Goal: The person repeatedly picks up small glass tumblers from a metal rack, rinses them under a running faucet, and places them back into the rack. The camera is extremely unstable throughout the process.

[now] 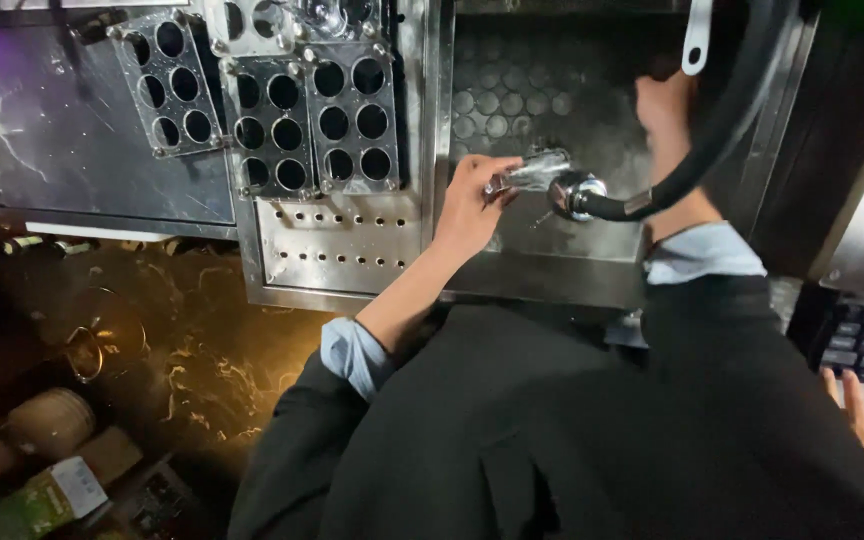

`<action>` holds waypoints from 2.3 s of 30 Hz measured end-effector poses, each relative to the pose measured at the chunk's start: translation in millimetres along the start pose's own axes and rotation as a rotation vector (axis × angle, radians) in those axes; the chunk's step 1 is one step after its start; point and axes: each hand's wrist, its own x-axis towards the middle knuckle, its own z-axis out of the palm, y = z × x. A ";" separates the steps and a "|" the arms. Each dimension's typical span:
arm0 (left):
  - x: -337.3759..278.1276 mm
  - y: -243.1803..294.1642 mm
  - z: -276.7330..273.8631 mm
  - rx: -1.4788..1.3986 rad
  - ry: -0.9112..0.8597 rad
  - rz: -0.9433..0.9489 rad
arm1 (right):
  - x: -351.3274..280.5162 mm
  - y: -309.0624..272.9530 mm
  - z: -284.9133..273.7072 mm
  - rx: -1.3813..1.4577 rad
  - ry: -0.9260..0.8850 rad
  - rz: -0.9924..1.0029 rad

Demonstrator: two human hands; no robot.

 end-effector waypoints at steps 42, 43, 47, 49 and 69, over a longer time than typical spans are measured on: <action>77.0 89.9 -137.9 -1.663 0.268 -0.268 | -235.9 -18.3 -28.9 -0.524 -0.381 -1.082; 77.2 85.7 -139.1 -1.663 0.266 -0.266 | -234.9 -14.6 -27.8 -0.524 -0.379 -1.082; 74.6 93.4 -152.4 -1.600 0.239 -0.273 | -226.7 -13.5 -23.1 -0.660 -0.483 -0.895; 70.1 98.3 -154.7 -1.532 0.235 -0.294 | -225.7 -11.9 -23.0 -0.635 -0.492 -0.836; 31.4 -125.4 67.7 -1.019 0.106 -0.759 | -240.0 -33.0 -22.4 0.296 -0.488 -0.873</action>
